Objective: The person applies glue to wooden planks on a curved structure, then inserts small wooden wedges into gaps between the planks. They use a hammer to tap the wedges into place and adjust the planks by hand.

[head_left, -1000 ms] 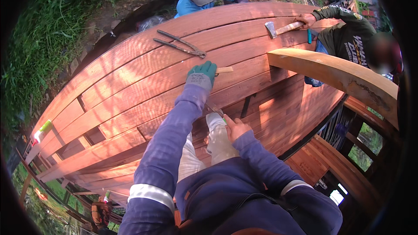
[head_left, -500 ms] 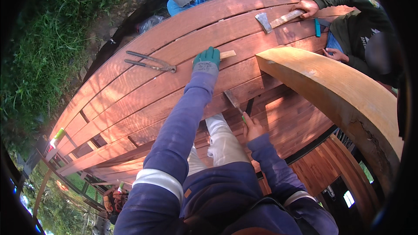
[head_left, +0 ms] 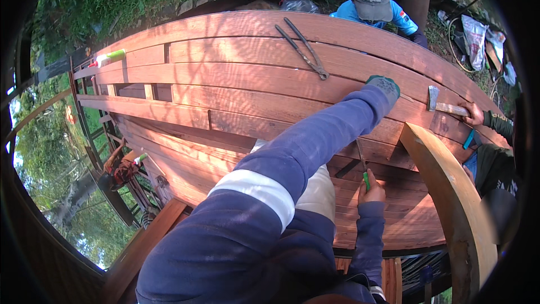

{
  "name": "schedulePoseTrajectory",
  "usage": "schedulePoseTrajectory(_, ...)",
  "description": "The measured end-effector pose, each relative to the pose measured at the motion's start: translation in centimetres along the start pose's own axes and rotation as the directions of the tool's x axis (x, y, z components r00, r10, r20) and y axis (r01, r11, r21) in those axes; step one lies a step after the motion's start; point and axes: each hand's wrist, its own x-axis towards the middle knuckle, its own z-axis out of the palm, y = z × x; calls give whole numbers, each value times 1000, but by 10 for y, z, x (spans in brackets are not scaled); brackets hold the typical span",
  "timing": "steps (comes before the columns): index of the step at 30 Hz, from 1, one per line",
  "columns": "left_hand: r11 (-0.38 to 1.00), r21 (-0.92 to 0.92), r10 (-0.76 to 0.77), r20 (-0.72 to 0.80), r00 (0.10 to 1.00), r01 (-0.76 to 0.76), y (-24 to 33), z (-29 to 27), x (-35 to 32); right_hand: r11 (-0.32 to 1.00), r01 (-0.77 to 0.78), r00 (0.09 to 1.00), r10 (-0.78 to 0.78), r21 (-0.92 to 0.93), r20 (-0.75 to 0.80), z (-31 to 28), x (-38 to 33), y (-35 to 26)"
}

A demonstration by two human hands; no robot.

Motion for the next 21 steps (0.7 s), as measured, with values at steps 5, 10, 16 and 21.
schedulePoseTrajectory(5, 948, -166, 159, -493, 855, -272, 26, -39, -45, 988, 54, 994, -39, -145, 106, -39, 19, -45)
schedulePoseTrajectory(10, 937, -274, -86, -784, 615, -218, -160, -28, -185, 931, 344, 937, -332, -125, 108, -34, 46, -165)
schedulePoseTrajectory(16, 975, -57, -207, -573, 793, 214, -372, 1, -313, 892, 429, 903, -423, -146, 69, 24, 100, -319)
schedulePoseTrajectory(21, 980, 4, -173, -493, 853, 201, -412, 15, -309, 878, 333, 943, -298, -343, 151, 46, 116, -387)
